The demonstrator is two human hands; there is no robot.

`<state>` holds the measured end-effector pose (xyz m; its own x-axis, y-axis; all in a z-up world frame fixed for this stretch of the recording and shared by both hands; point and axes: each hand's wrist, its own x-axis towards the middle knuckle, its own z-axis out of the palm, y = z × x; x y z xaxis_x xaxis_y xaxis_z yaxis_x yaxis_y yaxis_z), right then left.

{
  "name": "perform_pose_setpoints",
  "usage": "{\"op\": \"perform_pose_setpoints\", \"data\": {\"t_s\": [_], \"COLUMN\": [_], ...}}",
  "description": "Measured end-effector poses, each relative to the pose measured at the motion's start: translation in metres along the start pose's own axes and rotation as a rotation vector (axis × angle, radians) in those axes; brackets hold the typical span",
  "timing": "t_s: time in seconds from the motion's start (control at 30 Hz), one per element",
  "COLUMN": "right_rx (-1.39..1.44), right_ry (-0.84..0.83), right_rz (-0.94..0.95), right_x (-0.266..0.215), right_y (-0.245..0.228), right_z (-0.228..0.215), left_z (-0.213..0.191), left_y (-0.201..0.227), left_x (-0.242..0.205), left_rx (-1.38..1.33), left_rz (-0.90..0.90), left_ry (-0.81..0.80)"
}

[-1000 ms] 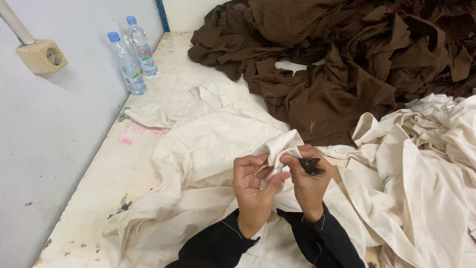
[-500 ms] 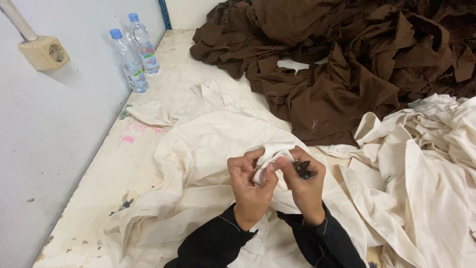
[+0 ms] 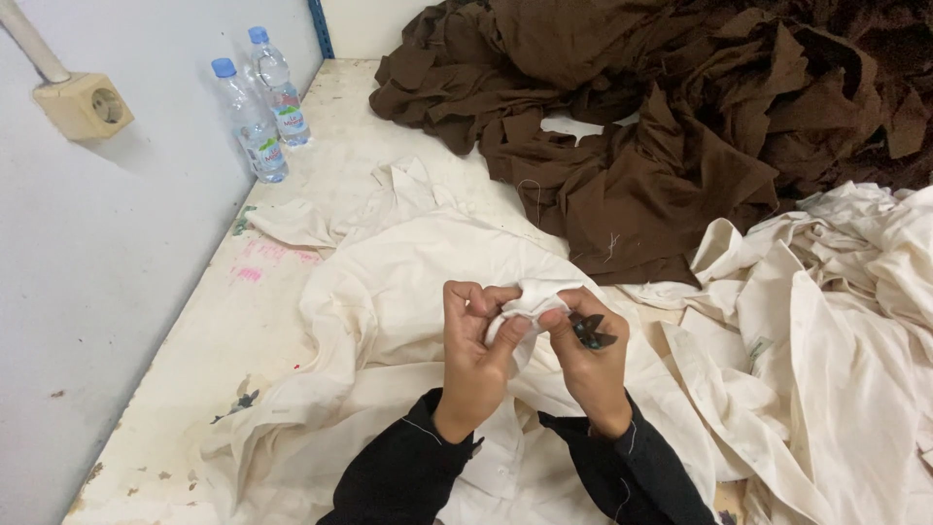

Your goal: Trimming loose threads from white fabric garments using thread snips in a sewing factory.

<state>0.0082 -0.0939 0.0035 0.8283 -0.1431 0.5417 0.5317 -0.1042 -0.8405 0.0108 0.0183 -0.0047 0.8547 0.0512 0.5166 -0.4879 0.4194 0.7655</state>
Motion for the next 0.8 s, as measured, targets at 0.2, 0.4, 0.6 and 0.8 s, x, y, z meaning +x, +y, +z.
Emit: {"op": "perform_pose_setpoints", "data": {"t_s": [0.2,0.4,0.6,0.8], "right_rx": [0.036,0.322,-0.131,-0.414], "right_ry": [-0.078,-0.206,0.417,0.408], "right_rz": [-0.027,0.142,-0.125,-0.43], "right_x": [0.007,0.015,0.039,0.03], "right_y": [0.008,0.014,0.011,-0.017], "right_z": [-0.008,-0.028,-0.065,-0.071], "left_z": [-0.012,-0.004,-0.054,-0.111], "left_y": [-0.008,0.017,0.038,0.01], "left_x": [0.009,0.011,-0.017,-0.106], "left_rx": [-0.087,-0.021,0.51,1.03], "left_rz": [0.014,0.037,0.022,-0.559], "left_ry": [-0.133,-0.15,-0.04,-0.369]}}
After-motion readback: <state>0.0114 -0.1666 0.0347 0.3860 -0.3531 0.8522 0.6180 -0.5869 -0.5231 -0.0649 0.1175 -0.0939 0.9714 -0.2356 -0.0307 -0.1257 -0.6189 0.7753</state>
